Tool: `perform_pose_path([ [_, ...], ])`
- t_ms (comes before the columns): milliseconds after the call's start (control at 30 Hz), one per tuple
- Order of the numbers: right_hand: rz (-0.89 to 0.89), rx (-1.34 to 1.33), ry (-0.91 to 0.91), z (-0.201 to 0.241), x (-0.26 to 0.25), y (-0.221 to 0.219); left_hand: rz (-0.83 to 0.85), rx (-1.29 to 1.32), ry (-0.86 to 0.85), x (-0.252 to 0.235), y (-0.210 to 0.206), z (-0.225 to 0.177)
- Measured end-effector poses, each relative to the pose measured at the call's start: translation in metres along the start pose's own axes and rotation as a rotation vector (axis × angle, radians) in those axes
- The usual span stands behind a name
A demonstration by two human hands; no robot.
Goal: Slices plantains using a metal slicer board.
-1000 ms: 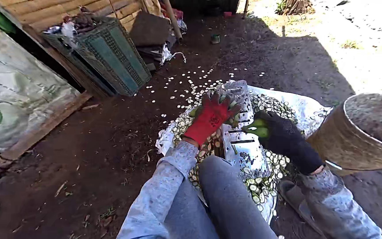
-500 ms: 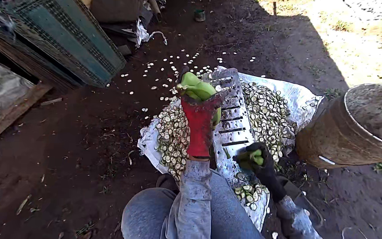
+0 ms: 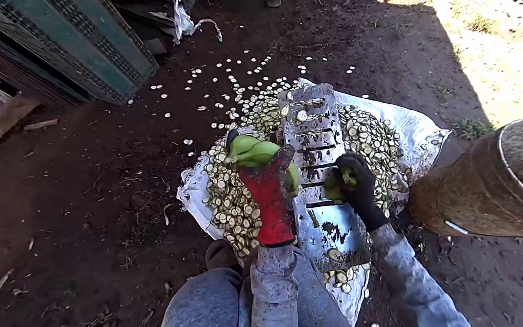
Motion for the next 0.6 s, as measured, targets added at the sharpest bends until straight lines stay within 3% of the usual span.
perform_pose_path([
  [67,-0.008,-0.037,-0.003,0.031,0.063,0.013,-0.034,0.042,-0.029,-0.003,0.006,-0.004],
  [133,0.017,-0.005,0.037,0.04,0.069,0.012,-0.071,0.071,-0.048,-0.008,0.009,-0.005],
  [267,0.054,0.129,0.187,-0.019,-0.036,-0.022,-0.064,0.02,-0.045,-0.009,0.007,-0.002],
  [333,0.107,0.196,0.101,-0.049,-0.097,-0.042,-0.077,-0.048,-0.023,-0.008,0.008,0.001],
  [400,0.112,0.226,0.042,-0.054,-0.122,-0.052,-0.096,-0.096,-0.012,-0.009,0.012,0.001],
  [467,0.082,0.166,0.067,-0.037,-0.094,-0.043,-0.091,-0.085,-0.032,-0.011,0.018,0.0],
  [600,0.041,0.06,0.024,0.031,0.054,-0.008,-0.106,0.038,-0.066,-0.014,0.023,-0.011],
])
Point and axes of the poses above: each hand's wrist, its own x-axis away from the middle knuckle, its own y-axis out of the back of the hand, z = x × y, the point moved 5 cm from there along -x, towards the middle knuckle, and after that the axes turned 14 degrees about -x, right-handed, at the moved point
